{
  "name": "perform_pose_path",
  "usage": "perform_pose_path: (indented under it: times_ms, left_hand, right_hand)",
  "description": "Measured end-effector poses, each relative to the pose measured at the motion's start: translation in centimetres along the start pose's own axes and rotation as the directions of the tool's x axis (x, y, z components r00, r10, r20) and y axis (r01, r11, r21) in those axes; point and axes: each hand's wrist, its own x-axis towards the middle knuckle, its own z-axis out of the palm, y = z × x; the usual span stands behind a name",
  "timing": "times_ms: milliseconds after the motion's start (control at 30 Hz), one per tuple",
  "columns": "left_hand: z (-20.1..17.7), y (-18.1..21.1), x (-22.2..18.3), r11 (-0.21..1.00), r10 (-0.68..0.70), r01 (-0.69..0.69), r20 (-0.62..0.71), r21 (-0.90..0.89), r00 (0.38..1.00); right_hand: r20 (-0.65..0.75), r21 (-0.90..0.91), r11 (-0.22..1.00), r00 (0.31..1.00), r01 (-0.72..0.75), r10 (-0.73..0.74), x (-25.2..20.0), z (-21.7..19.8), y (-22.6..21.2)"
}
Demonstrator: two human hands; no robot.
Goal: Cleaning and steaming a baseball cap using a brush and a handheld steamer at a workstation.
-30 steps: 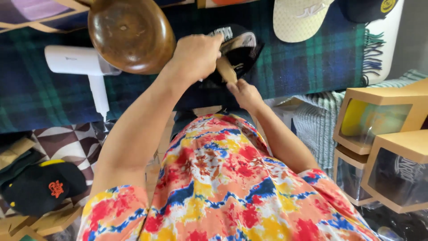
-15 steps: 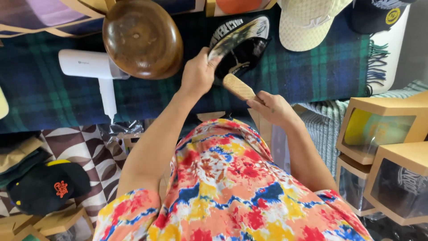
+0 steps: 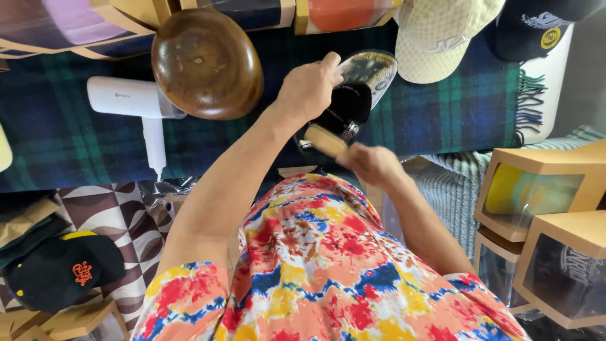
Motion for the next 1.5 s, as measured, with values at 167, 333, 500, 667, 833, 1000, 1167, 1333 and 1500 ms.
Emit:
perform_pose_path:
  times_ms: [167,333,500,667,833,1000,1167,1333,1500]
  left_hand:
    - [1.4,0.1,0.6,0.996,0.082,-0.081,-0.032,0.036,0.996]
    - [2.2,-0.1,1.1,0.996,0.093,-0.093,-0.025,0.010,0.995]
    - [2.0,-0.1,0.4,0.993,0.121,-0.119,-0.062,0.025,0.991]
    - [-0.8,-1.9,-1.7,0.994,-0.056,0.045,-0.106,-0.098,0.993]
    - [1.3,-3.7,-7.0,0.825,-0.407,0.317,-0.104,-0.468,0.907]
    - [6.8,-2.9,-11.9,0.084,-0.604,0.337,0.222,-0.938,0.766]
    - [8.5,-4.3,-13.5,0.071,-0.595,0.281,0.185,-0.957,0.782]
    - [6.6,-3.0,-14.2,-0.081,-0.593,0.290,0.280,-0.954,0.755]
    - [13.1,-5.3,-15.2,-0.172,-0.596,0.277,0.323,-0.945,0.735]
  right_hand:
    - [-0.115,0.229,0.931,0.941,-0.285,0.317,2.1,2.4,3.5]
    - [0.153,-0.002,1.000,0.988,-0.011,0.011,0.5,-0.1,1.5]
    - [-0.068,0.286,0.922,0.954,-0.261,0.291,5.1,3.0,1.1]
    - [0.140,0.197,0.969,0.982,-0.151,0.125,-1.5,-2.6,-0.8]
    - [-0.377,0.797,0.583,0.884,0.157,0.277,-5.0,-6.6,1.5]
    - [-0.179,0.593,0.792,0.936,-0.144,0.304,-2.8,-9.2,-5.6]
    - [-0.058,0.819,0.574,0.998,0.025,0.039,3.8,-2.2,-4.2]
    - [-0.426,0.858,0.445,0.841,0.258,0.333,5.6,-4.4,-3.4]
    - [0.071,0.749,0.654,0.994,-0.107,0.082,3.5,-1.4,-4.0]
